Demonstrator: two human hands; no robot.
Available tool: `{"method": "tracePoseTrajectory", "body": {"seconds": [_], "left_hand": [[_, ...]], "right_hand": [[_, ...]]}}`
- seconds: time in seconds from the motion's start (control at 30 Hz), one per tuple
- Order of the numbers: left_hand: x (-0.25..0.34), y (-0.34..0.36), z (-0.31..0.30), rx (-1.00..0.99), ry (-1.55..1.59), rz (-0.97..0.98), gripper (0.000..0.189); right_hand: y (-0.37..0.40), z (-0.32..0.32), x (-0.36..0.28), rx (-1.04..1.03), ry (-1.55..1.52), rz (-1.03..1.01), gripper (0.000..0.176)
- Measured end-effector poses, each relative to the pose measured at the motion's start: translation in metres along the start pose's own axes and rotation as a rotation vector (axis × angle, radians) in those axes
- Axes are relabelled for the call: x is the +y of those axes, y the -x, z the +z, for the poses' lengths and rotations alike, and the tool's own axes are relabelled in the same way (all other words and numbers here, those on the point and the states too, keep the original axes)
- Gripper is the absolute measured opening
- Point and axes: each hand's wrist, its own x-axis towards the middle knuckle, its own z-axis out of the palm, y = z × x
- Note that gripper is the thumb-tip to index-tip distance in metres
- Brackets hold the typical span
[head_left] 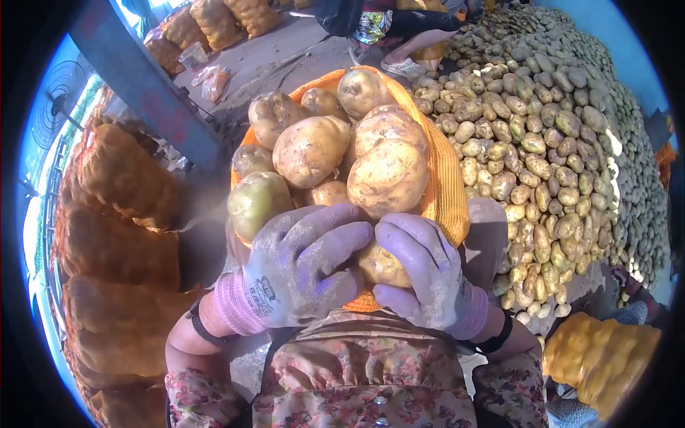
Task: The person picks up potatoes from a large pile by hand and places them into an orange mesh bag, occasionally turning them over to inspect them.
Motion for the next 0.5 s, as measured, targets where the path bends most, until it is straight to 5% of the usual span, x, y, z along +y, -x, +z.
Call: {"method": "tracePoseTrajectory", "body": {"seconds": [0.2, 0.37, 0.5], "left_hand": [[-0.001, 0.005, 0.003, 0.092, 0.072, 0.005, 0.023], [0.010, 0.001, -0.005, -0.010, -0.011, -0.112, 0.050], [0.027, -0.020, -0.013, -0.361, -0.253, -0.031, 0.051]], "right_hand": [[0.001, -0.008, -0.006, -0.323, 0.016, 0.050, 0.084], [0.000, -0.011, -0.001, -0.217, -0.341, 0.145, 0.098], [0.015, -0.003, 0.000, -0.062, -0.284, 0.085, 0.089]]}}
